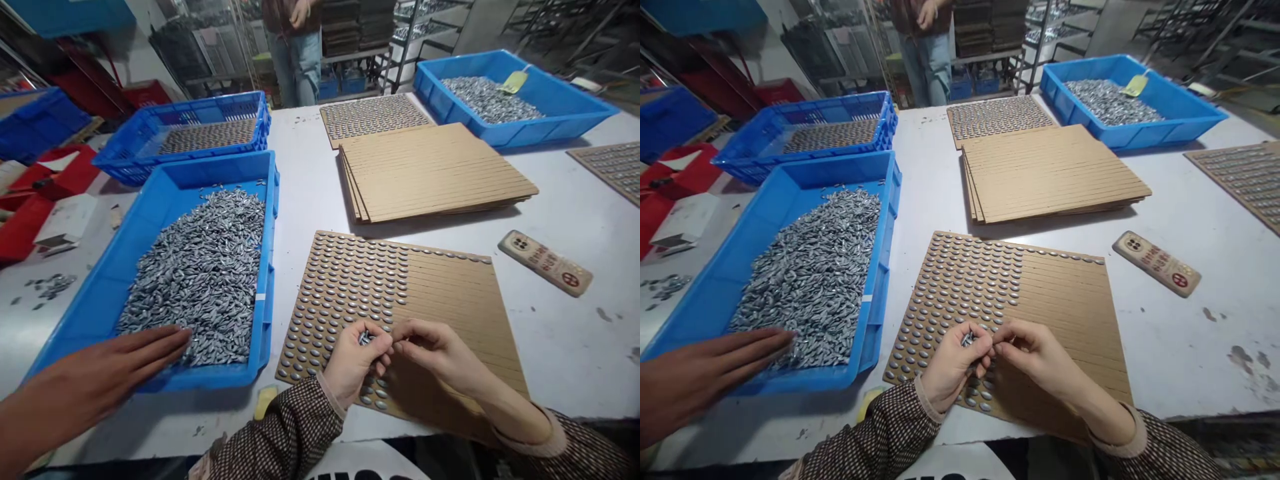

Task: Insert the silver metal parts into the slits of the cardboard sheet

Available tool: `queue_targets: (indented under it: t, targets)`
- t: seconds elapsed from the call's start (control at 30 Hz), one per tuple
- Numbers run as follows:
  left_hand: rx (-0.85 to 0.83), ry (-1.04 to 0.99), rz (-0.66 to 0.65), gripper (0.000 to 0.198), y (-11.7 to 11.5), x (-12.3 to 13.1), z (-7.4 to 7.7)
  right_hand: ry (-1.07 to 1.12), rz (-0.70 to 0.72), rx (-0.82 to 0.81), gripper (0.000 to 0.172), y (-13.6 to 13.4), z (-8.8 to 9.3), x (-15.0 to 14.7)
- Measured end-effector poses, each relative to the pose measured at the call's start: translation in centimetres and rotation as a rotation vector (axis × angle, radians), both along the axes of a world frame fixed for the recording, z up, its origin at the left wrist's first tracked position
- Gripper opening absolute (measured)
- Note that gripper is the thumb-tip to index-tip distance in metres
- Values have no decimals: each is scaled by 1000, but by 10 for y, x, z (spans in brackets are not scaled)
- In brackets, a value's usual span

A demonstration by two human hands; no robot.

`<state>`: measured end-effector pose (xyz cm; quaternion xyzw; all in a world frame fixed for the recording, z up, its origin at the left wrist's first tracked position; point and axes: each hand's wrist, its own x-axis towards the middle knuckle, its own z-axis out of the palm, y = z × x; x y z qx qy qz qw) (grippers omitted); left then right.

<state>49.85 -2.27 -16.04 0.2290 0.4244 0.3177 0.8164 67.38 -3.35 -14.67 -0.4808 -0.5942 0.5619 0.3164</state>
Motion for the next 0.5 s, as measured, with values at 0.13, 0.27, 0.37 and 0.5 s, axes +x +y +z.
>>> queue_targets:
  t: [0.13,0.27,0.37,0.5]
  targets:
    - [-51,-26,28,27,1,2,0,-76,-30,120,16,-6,-5,3]
    - [-193,-82,106,23,9,0,2,-375,-138,453,13,-1,-27,22]
    - [-205,-90,172,25,13,-2,5,-621,-164,687,19,7,-50,35]
    - [-198,-48,176,21,11,-1,8,-827,-33,775,29,13,-65,39]
